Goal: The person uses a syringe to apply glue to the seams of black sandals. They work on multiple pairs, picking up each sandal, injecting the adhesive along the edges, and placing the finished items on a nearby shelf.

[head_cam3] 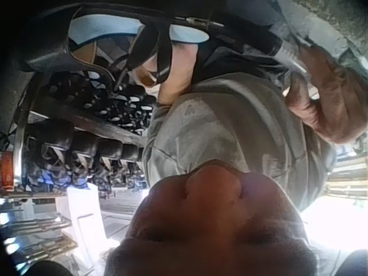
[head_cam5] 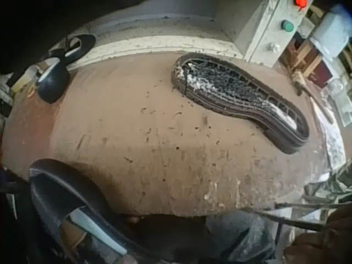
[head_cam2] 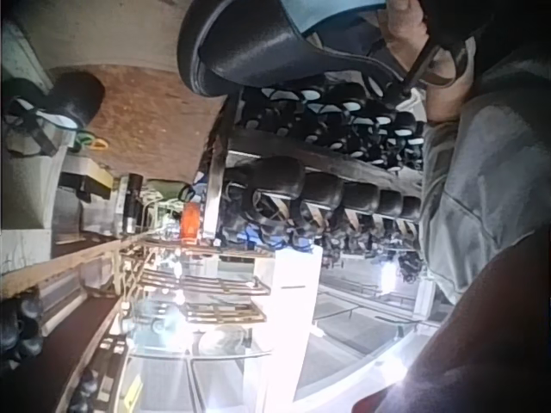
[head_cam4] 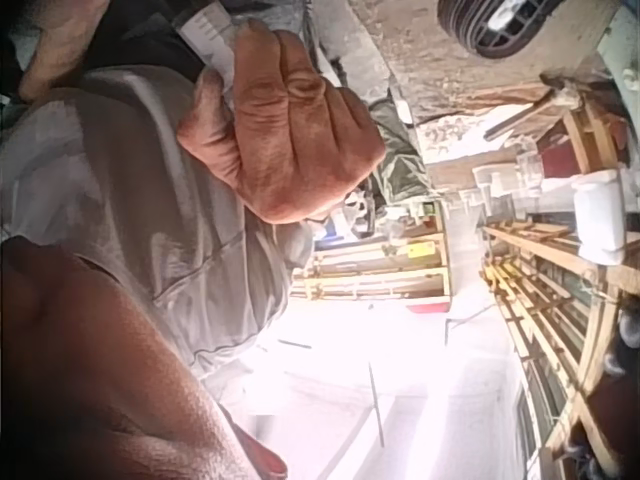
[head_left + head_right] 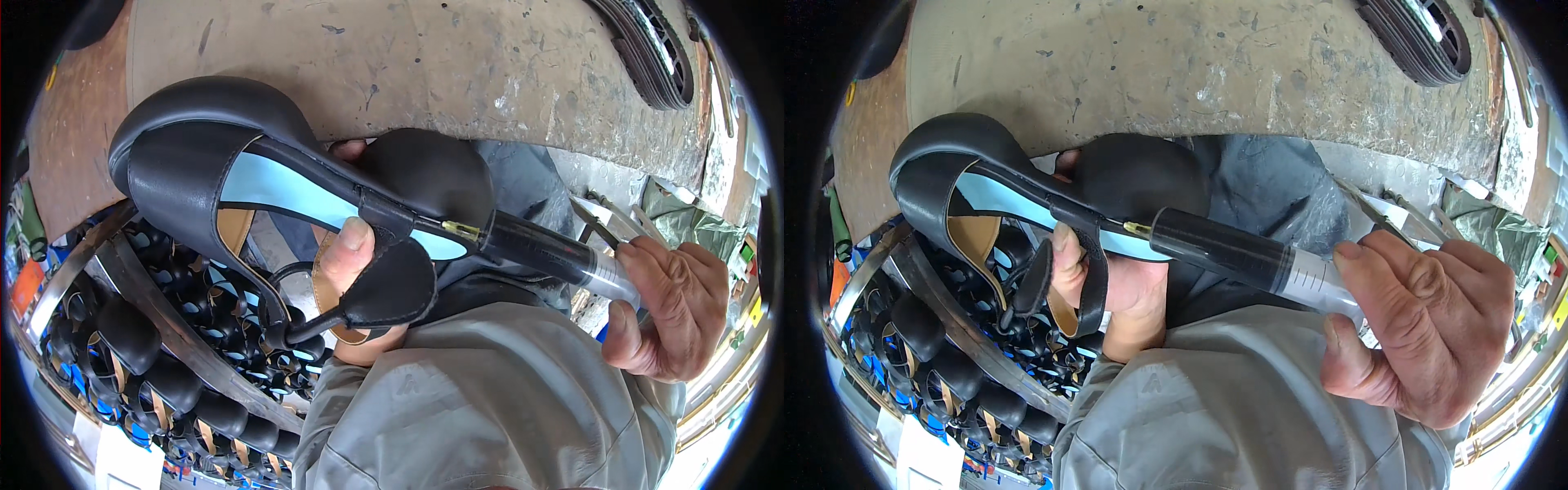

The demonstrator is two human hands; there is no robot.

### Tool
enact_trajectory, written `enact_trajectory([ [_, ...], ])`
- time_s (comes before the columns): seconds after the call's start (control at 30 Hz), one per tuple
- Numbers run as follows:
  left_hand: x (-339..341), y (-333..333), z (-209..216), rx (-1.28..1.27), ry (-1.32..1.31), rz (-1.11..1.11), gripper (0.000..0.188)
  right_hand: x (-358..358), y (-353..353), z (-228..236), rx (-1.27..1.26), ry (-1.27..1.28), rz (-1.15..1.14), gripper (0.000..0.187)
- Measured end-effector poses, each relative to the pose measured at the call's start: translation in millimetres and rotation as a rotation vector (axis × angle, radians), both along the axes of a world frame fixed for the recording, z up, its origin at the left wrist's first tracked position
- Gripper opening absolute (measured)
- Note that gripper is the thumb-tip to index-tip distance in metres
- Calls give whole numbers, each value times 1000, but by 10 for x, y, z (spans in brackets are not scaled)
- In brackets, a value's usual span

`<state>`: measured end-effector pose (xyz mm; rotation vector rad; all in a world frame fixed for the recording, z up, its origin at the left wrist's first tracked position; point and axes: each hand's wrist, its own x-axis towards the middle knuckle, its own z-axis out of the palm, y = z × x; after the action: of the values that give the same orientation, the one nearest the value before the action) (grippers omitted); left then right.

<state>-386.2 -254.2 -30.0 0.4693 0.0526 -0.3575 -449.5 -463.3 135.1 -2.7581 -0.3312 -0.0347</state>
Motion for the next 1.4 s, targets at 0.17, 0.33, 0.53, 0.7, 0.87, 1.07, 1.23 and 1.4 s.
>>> enact_trajectory([
  [0.17, -1, 0, -47, 19, -6, 69, 52, -25, 2, 67, -31, 54, -12, 30],
  [0.33, -38, 13, 49, -57, 130, 57, 50, -74, 0, 78, -50, 47, -28, 29],
  [0.53, -76, -32, 204, 152, 181, 126, 51, -96, 0, 134, -99, 61, -20, 29],
  [0.7, 17, -121, 212, -55, 69, 42, 52, -90, 8, 126, -125, 19, -26, 27],
  [0.87, -46, -110, 359, 338, 201, 200, 48, -113, 12, 108, -118, -38, -38, 26],
  [1.07, -33, -104, 301, 75, 111, 79, 49, -211, 22, 75, -103, -24, -86, 25],
  [1.23, -4, -132, 360, 246, 136, 115, 46, -331, 52, 59, -100, -3, -152, 25],
  [1.4, 2, -157, 357, 233, 150, 138, 45, -435, 130, 23, -108, -31, -218, 26],
])
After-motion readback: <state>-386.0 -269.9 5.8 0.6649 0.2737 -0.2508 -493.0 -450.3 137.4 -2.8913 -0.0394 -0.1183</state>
